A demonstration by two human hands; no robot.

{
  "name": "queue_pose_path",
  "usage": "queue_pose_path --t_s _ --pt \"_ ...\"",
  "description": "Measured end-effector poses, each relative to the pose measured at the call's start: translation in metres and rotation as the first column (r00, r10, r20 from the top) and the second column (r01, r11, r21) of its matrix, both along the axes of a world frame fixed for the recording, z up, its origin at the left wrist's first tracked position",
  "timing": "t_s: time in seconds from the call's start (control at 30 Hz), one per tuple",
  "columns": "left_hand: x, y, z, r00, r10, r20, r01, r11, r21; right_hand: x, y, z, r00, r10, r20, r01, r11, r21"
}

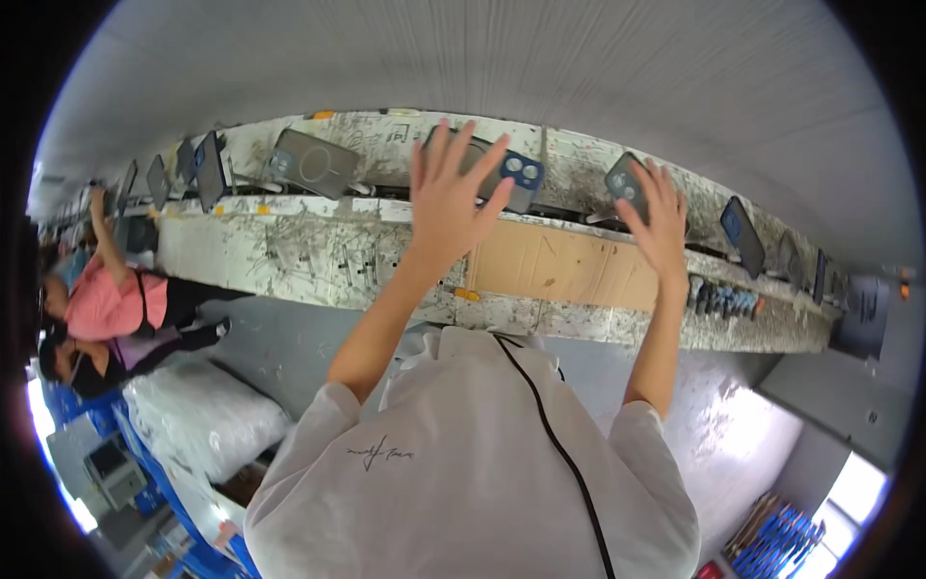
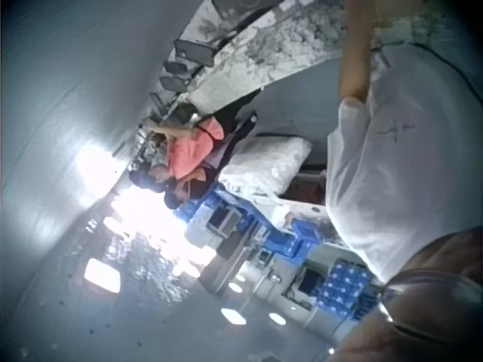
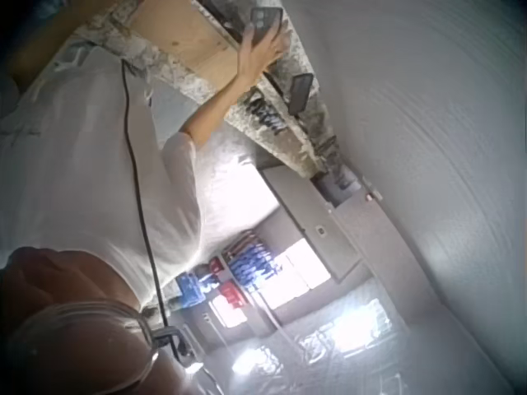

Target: The person wipes and presses phone cases moving along an assembly line by hand, occasionally picking them up to remove protective film.

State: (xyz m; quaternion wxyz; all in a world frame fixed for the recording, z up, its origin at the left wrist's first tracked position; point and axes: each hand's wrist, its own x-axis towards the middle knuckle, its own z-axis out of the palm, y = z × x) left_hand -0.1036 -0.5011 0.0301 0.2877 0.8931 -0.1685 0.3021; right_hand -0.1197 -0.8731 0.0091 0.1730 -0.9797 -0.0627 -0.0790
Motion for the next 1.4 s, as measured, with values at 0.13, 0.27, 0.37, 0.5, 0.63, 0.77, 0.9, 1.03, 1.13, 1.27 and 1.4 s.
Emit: queue_pose_path --t_s 0.13,0.27,0.37,0.5,0.63,0.77,0.9,1.03,1.13,1.27,1.4 --pt "0.015 -0.044 -0.043 0.983 -0.137 -0.123 0.148 0.985 0.084 -0.018 0.021 0.048 0.972 -0.142 0.185 0.106 0.975 0.194" --pt "-0.003 -0.082 -0.028 0.944 -0.281 -0.175 0.290 0.957 0.027 -0.019 0.137 0.084 0.972 -0.060 0.225 -0.075 0.833 0.548" --pt "-0.042 -0.077 -0.054 0.785 -0.573 -0.234 0.550 0.819 -0.160 -0.004 0.240 0.079 0.971 0.121 0.205 -0.183 0.930 0.319" --pt "-0.114 -0.015 -0.074 0.450 -0.807 -0.382 0.636 0.590 -0.497 0.009 0.294 0.022 0.972 -0.024 0.234 0.006 0.997 0.078" --pt "-0.106 0.077 -0.050 0.803 -0.578 -0.148 0.470 0.766 -0.439 0.006 0.257 -0.023 0.935 -0.210 0.286 0.288 0.920 -0.267" --pt "-0.016 0.133 0.012 0.964 -0.252 -0.081 0.243 0.964 -0.112 -0.014 0.195 -0.019 0.944 -0.180 0.276 0.216 0.971 -0.105" --pt "0.039 0.090 -0.016 0.953 -0.238 -0.189 0.280 0.930 0.238 -0.034 0.148 0.004 0.916 -0.185 0.355 0.161 0.982 0.099" --pt "0.042 0.031 -0.031 0.938 -0.303 -0.169 0.329 0.930 0.161 -0.055 0.178 0.034 0.917 -0.073 0.391 -0.051 0.953 0.298" --pt "0.013 0.000 -0.020 0.898 -0.428 -0.102 0.440 0.880 0.180 -0.048 0.212 0.047 0.907 0.084 0.414 -0.243 0.904 0.350" --pt "-0.069 0.002 -0.075 0.673 -0.688 -0.270 0.475 0.682 -0.556 -0.013 0.283 0.042 0.890 0.240 0.387 -0.354 0.899 0.258" --pt "-0.133 0.063 -0.071 0.705 -0.628 -0.331 0.483 0.766 -0.424 0.025 0.322 0.012 0.891 0.259 0.373 -0.324 0.939 0.120"
